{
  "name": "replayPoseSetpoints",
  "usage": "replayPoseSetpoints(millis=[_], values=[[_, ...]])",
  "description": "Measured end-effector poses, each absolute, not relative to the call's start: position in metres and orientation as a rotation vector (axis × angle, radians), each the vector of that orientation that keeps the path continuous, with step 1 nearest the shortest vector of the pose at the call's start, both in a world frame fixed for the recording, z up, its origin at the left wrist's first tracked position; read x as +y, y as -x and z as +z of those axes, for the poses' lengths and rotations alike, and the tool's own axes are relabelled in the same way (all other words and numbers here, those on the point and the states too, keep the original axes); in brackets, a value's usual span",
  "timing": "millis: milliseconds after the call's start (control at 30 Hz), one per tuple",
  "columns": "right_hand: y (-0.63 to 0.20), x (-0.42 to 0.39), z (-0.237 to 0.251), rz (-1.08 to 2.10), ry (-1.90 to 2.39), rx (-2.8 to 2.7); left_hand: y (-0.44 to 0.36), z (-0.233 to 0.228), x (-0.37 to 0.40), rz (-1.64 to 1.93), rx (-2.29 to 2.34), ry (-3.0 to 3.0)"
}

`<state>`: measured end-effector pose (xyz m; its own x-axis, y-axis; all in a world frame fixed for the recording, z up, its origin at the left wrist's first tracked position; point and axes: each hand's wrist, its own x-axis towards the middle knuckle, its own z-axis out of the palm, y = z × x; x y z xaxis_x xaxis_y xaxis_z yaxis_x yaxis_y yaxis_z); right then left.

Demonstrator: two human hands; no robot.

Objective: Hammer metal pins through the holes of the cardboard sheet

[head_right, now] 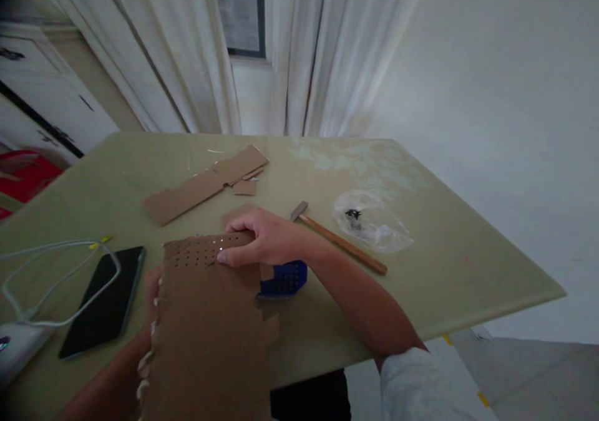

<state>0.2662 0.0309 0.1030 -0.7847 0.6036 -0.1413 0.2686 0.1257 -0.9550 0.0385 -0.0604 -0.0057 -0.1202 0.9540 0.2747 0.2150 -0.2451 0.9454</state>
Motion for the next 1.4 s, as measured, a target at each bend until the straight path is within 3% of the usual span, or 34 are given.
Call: replayPoseSetpoints(millis=[267, 367, 500, 700, 1400], values=[[-0.273, 0.033, 0.105, 1.657, 0.855, -2.071, -0.046, 0.013, -0.036, 1.426, 1.239, -1.270], [-0.277, 0.035, 0.106, 1.690, 0.877, -2.027, -0.043, 0.015, -0.029, 1.597, 1.374, -1.173], [-0.279, 0.036, 0.107, 1.648, 0.924, -2.049, -0.039, 0.020, -0.034, 1.840, 1.385, -1.663], [-0.276, 0.035, 0.106, 1.551, 0.977, -2.127, -0.047, 0.027, -0.044, 1.635, 1.340, -2.211], [-0.265, 0.014, 0.121, 1.006, 1.110, -2.462, -0.053, 0.019, -0.051, 1.878, 0.915, -2.024]])
